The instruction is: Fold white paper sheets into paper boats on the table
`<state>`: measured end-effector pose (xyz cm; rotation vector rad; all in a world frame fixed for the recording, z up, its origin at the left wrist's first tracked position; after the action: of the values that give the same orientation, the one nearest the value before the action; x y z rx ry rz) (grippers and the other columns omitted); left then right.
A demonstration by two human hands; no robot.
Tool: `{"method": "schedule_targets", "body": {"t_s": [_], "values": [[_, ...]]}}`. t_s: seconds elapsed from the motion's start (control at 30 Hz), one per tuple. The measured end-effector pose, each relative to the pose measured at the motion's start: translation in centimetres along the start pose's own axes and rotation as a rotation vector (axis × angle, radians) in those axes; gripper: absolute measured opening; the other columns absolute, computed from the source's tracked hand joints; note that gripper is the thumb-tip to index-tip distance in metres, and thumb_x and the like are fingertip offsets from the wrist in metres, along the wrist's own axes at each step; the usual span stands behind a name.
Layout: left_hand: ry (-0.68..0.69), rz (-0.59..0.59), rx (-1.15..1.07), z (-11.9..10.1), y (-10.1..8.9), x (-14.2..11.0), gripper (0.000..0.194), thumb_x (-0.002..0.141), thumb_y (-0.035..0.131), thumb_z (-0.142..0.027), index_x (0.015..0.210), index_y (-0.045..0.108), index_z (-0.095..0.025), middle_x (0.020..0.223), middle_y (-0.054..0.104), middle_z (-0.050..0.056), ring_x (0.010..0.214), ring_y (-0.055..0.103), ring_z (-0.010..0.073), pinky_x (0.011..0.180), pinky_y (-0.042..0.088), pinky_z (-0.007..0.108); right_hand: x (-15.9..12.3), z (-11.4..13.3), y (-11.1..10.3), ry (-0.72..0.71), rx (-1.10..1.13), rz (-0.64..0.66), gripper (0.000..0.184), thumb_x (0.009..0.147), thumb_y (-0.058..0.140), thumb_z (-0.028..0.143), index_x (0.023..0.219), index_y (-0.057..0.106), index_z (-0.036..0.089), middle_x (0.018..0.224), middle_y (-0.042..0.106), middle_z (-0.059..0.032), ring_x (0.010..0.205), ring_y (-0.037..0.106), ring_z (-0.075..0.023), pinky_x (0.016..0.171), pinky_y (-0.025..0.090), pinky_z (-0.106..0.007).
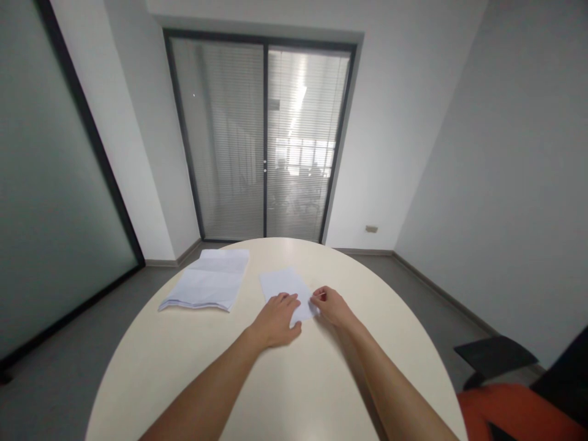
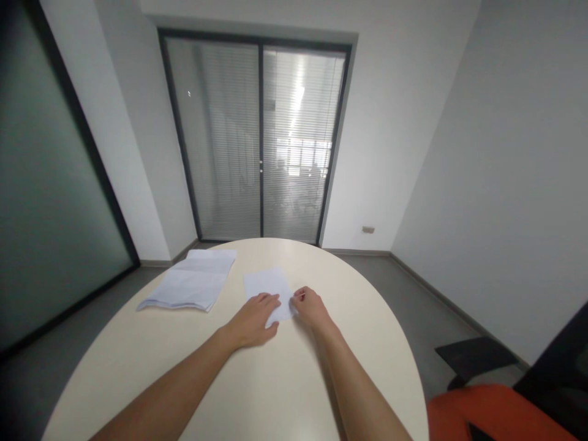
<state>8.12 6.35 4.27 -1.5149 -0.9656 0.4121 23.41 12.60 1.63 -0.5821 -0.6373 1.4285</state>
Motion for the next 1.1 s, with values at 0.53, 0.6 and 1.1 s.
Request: {"method": "schedule_targets", "body": {"t_s": [0.53, 0.6, 1.1], "values": [[-0.182, -0.128, -0.084, 2.4, -1.2, 0.3, 0.026, 0.099, 0.04, -0.031, 0.098, 0.064, -0.023, 0.095, 0.073, 0.005, 0.088, 0.067, 0.0213, 0.074, 0.043, 0.029, -0.2, 2.6, 0.3, -0.29, 0.182, 0.051, 0.032, 0.076, 0.053, 0.013, 0.098, 0.075, 0.018, 0.1, 0.074, -0.0083, 0.093, 0.066, -0.0212, 0.089, 0.048, -0.033], [-0.221, -0.148, -0.117, 3.0, -1.5, 0.2, 0.028, 0.1, 0.04, -0.034, 0.092, 0.064, -0.023, 0.087, 0.072, 0.004, 0.081, 0.066, 0.0199, 0.068, 0.04, 0.027, -0.6, 2.9, -0.4, -0.362, 0.098, -0.023, 0.029, 0.077, 0.059, 0.017, 0.103, 0.073, 0.018, 0.113, 0.07, -0.0113, 0.104, 0.063, -0.0232, 0.096, 0.046, -0.036], [-0.331, -0.289, -0.229, 5.4, -2.0, -0.3, 0.028, 0.098, 0.044, -0.04, 0.095, 0.067, -0.024, 0.085, 0.073, 0.003, 0.078, 0.066, 0.0189, 0.066, 0.037, 0.025, -2.3, 4.6, -0.8, -0.472, 0.073, 0.065, 0.027, 0.094, 0.05, 0.039, 0.101, 0.068, 0.019, 0.098, 0.073, -0.0062, 0.085, 0.063, -0.0201, 0.079, 0.045, -0.031]]}}
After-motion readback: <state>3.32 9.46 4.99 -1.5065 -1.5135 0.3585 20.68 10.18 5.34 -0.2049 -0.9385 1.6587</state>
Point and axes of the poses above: each hand's wrist, its own x-axis towards the middle knuckle, its own y-axis out of the palm, z = x × y, the point moved 10 cm from there along x, towards the middle knuckle
